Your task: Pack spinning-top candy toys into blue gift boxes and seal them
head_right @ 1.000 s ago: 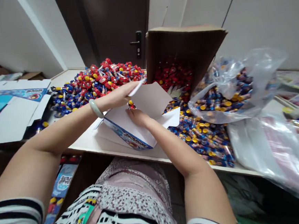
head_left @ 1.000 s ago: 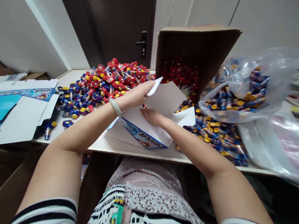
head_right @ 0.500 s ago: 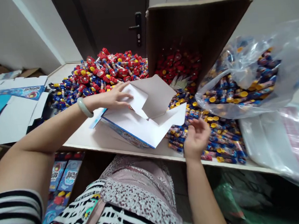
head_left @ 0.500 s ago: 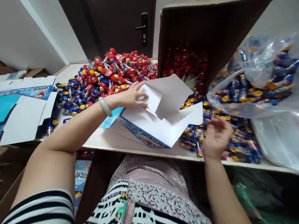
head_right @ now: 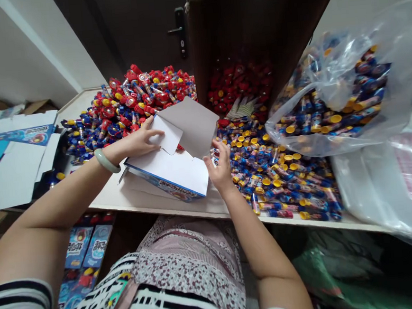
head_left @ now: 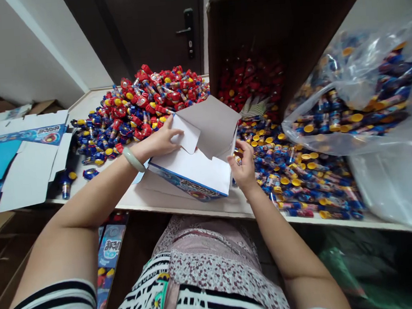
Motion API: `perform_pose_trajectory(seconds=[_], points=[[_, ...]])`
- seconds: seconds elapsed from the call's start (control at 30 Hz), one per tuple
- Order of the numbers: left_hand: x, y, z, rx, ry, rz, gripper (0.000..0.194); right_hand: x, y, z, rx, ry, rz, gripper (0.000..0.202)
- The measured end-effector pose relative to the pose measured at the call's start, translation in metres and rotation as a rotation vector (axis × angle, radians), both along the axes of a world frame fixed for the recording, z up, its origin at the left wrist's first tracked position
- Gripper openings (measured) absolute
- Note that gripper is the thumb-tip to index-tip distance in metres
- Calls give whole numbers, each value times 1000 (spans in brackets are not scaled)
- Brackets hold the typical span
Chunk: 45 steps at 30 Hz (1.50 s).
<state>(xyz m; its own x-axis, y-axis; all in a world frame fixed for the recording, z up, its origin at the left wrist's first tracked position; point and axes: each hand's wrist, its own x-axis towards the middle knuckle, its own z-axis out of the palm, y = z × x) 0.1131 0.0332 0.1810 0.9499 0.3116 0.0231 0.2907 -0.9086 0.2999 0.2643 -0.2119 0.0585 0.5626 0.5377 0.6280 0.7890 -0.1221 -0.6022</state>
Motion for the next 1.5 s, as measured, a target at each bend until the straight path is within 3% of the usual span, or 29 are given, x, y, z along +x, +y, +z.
perform_pose_trajectory(seconds=[0.07, 0.2, 0.37, 0.47, 0.53, 0.6, 0.67, 0.77, 0.87, 0.93, 1.0, 1.07, 1.1, 1.17, 1.23, 1.3, 1.37, 1.43, 1.5], points=[[0, -2, 2, 5, -18, -7, 53, -1, 6, -5, -53, -50, -21, 65], [-1, -3, 5, 14, -25, -10, 53, 5, 10, -3, -221, -135, 66, 66], [-3, -4, 4, 45, 20, -47, 52, 59, 10, 29, -176, -89, 64, 58], [-4, -4, 1, 48, 6, -76, 53, 95, 17, 48, -292, -145, 144, 53], [-3, -4, -1, 32, 8, -84, 54, 101, 23, 50, -379, -158, 189, 61], [-1, -4, -4, 22, 3, -78, 54, 90, 32, 44, -467, -161, 149, 75], [2, -4, -7, 45, -23, -69, 51, 66, 42, 32, -554, -179, 49, 76], [10, -6, -9, 130, -52, -91, 41, 28, 54, 17, -681, -235, -21, 46], [13, -10, -7, 186, -28, -94, 35, 13, 54, 12, -738, -203, 51, 30], [10, -12, -5, 178, -13, -96, 34, 21, 46, 14, -641, -130, 218, 27], [5, -11, -4, 129, -21, -113, 34, 42, 36, 22, -367, -25, 310, 28], [-2, -7, -7, 57, -62, -122, 36, 74, 31, 37, 7, 120, 152, 44], [-5, -5, -9, 23, -93, -116, 37, 92, 33, 48, 197, 203, -23, 54], [-7, -1, -13, -32, -160, -91, 47, 123, 45, 72, 263, 281, -114, 68], [-7, 1, -17, -73, -206, -54, 67, 136, 62, 93, 143, 335, 13, 57], [-4, 1, -19, -110, -222, -19, 79, 122, 78, 99, -147, 303, 271, 52], [0, 1, -21, -136, -234, 3, 80, 85, 89, 89, -518, 136, 453, 77], [3, 3, -24, -147, -258, 4, 76, 41, 94, 68, -717, -92, 334, 99], [5, 6, -26, -144, -282, -2, 75, 9, 92, 48, -732, -250, 143, 96]])
